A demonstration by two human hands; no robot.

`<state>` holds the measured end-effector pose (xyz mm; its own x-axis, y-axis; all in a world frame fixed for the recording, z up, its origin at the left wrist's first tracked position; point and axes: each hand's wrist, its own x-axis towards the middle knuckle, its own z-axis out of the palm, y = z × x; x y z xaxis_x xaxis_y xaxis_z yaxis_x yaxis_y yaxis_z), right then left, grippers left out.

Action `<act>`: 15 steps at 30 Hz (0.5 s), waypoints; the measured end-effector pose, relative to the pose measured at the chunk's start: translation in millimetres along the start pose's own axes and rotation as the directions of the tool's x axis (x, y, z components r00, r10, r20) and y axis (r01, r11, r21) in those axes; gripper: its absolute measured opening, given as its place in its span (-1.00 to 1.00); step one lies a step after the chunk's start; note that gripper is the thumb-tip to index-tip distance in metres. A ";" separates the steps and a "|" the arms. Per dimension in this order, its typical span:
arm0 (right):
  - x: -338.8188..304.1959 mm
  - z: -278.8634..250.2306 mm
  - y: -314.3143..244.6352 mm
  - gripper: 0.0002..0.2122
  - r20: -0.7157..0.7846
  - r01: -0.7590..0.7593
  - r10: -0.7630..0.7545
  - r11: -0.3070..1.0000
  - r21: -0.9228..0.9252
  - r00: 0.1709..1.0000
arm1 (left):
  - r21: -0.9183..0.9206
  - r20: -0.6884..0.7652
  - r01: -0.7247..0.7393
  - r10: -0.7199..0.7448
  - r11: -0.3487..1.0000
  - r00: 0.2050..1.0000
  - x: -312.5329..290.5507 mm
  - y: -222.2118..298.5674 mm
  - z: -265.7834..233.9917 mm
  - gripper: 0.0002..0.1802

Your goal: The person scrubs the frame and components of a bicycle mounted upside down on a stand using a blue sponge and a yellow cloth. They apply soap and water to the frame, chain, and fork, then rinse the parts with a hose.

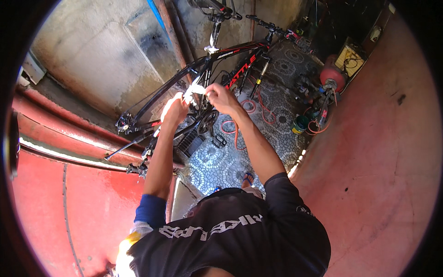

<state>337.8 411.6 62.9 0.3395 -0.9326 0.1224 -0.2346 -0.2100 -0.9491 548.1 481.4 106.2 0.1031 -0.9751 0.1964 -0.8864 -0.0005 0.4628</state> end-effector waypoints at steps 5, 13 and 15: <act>15.5 -24.4 -49.7 -0.81 -0.163 0.014 -0.030 0.995 -0.100 0.986 | 0.132 0.064 -0.089 0.081 0.987 0.995 70.6 16.1 24.5 -0.51; 43.5 -47.1 -68.3 -0.81 -0.272 0.097 -0.123 0.990 -0.106 0.954 | 0.013 0.104 -0.056 0.055 0.998 0.993 70.2 44.7 7.7 -0.43; 45.5 -46.5 -69.4 -0.81 -0.251 0.064 -0.095 0.990 -0.128 0.963 | 0.016 0.083 -0.019 0.017 1.000 0.996 64.0 50.8 4.3 -0.45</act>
<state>327.2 370.2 147.8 0.1210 -0.9521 0.2807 -0.3271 -0.3052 -0.8944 507.8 418.0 138.5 0.0497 -0.9901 0.1316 -0.8951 0.0143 0.4456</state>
